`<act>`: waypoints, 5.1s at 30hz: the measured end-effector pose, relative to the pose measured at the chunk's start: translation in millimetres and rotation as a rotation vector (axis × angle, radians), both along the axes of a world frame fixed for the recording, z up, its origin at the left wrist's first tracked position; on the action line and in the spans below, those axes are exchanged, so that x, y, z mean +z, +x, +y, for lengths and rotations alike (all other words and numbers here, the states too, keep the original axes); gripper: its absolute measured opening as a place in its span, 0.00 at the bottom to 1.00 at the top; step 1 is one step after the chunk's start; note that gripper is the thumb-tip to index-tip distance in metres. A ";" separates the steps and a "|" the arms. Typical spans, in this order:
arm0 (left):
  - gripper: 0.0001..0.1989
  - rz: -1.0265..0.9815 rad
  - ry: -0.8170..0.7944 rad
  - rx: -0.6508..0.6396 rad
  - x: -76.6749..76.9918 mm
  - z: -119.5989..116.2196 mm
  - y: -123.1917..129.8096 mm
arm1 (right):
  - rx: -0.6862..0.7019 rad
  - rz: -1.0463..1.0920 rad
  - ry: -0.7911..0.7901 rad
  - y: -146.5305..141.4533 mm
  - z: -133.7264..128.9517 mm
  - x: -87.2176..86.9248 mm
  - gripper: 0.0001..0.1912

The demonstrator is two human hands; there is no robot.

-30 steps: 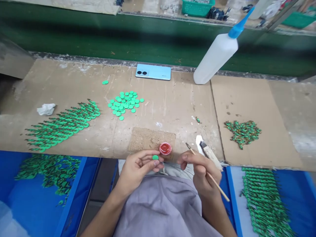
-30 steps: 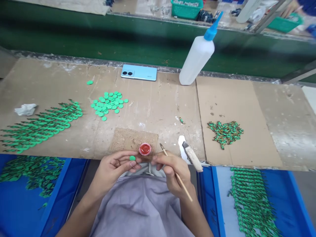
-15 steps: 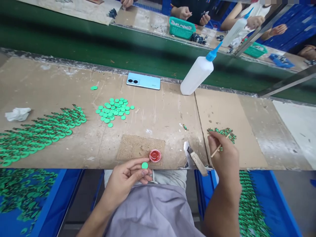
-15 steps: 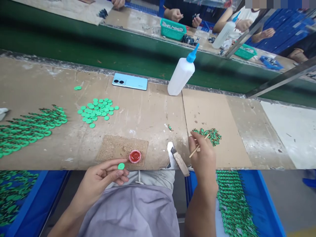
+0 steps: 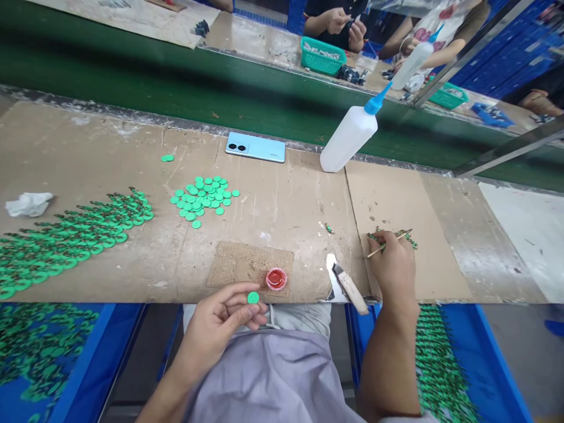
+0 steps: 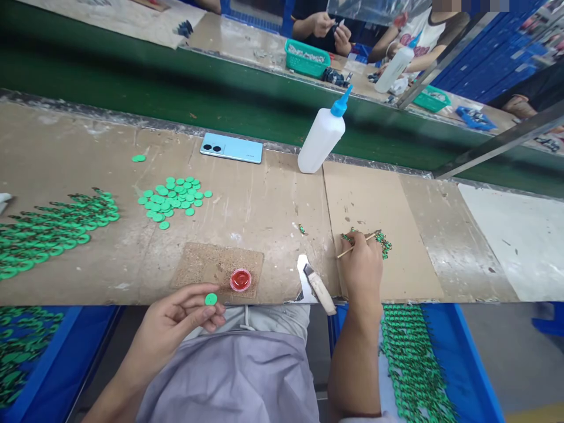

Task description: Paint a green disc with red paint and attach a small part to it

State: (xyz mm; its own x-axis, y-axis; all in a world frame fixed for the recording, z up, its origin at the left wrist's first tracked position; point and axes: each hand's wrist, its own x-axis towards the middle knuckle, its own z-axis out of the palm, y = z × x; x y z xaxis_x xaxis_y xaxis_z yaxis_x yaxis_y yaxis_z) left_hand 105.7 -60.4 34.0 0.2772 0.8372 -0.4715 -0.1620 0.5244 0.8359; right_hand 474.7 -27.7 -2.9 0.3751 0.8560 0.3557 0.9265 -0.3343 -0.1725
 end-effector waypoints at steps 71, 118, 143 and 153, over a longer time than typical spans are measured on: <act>0.12 0.268 0.852 -0.149 -6.6 -12.8 13.2 | 0.714 1.376 -0.168 -163.5 -60.8 54.5 0.07; 0.13 -0.254 0.755 0.006 -16.6 -16.3 23.8 | 0.775 1.518 -0.202 -163.9 -57.4 44.5 0.08; 0.13 -0.300 0.654 -0.070 -17.0 -12.2 24.1 | 0.799 1.519 -0.175 -160.4 -56.2 40.6 0.06; 0.13 -0.299 0.667 -0.066 -19.0 -15.0 22.9 | 0.795 1.575 -0.199 -160.7 -56.3 37.7 0.07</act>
